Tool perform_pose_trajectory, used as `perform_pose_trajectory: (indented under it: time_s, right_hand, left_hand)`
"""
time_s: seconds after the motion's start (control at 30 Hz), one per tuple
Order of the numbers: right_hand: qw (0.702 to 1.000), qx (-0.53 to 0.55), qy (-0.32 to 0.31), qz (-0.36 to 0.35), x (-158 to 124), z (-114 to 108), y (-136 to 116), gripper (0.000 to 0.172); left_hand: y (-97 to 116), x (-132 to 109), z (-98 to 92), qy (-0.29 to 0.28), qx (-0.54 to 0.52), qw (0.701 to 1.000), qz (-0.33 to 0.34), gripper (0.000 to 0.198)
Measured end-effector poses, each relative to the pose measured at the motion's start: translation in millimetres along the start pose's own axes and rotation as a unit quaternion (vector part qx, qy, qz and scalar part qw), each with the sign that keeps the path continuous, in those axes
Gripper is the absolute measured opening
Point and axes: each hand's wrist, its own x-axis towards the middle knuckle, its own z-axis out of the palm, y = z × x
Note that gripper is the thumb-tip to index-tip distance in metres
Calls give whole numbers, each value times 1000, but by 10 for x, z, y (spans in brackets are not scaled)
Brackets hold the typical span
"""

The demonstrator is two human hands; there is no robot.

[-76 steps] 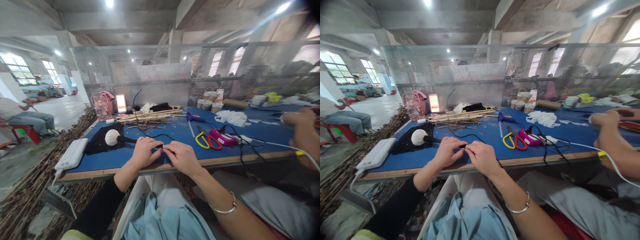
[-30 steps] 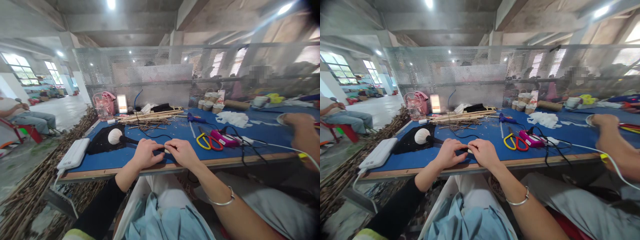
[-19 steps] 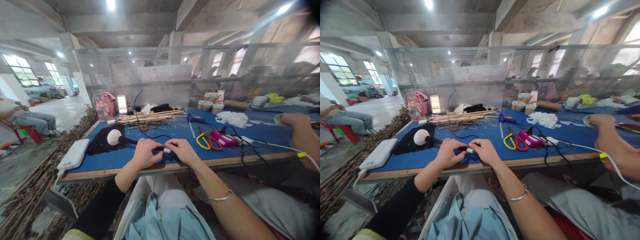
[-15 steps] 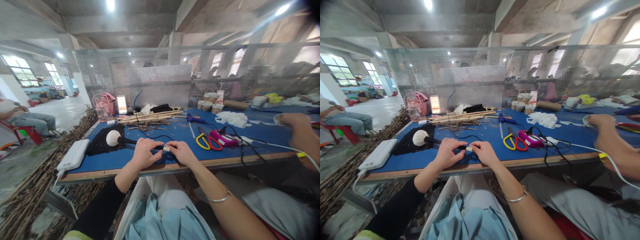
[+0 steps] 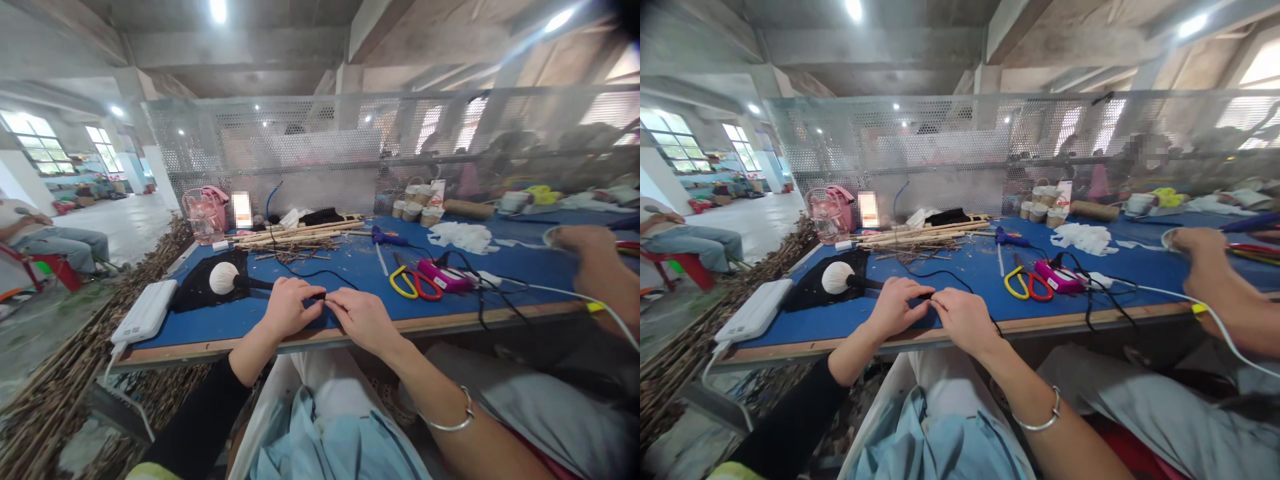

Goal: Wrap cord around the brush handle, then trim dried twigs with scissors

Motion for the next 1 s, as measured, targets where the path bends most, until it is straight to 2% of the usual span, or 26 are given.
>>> perform_pose_trajectory:
  time_s: [0.17, 0.33, 0.47, 0.6, 0.67, 0.83, 1.0]
  right_hand:
    - [1000, 12, 20, -2, 63, -23, 46, 24]
    - [999, 45, 20, 15, 106, 3, 80, 22]
    - [990, 133, 17, 28, 152, 23, 159, 22]
    - [965, 252, -21, 71, 203, 62, 277, 24]
    - [956, 278, -30, 94, 216, 98, 330, 26]
    - [961, 241, -40, 128, 189, 212, 363, 25]
    - [987, 108, -23, 114, 68, 279, 201, 25]
  left_hand:
    - [24, 0, -31, -36, 6, 999, 11, 24]
    - [43, 5, -56, -38, 9, 999, 14, 25]
    - [36, 2, -49, -34, 4, 999, 15, 25]
    - [31, -3, -46, -19, -6, 1000, 13, 24]
    - [34, -4, -53, -9, -9, 1000, 11, 23]
    - [46, -2, -69, 16, -7, 1000, -3, 23]
    - [46, 7, -45, 37, -4, 999, -15, 25]
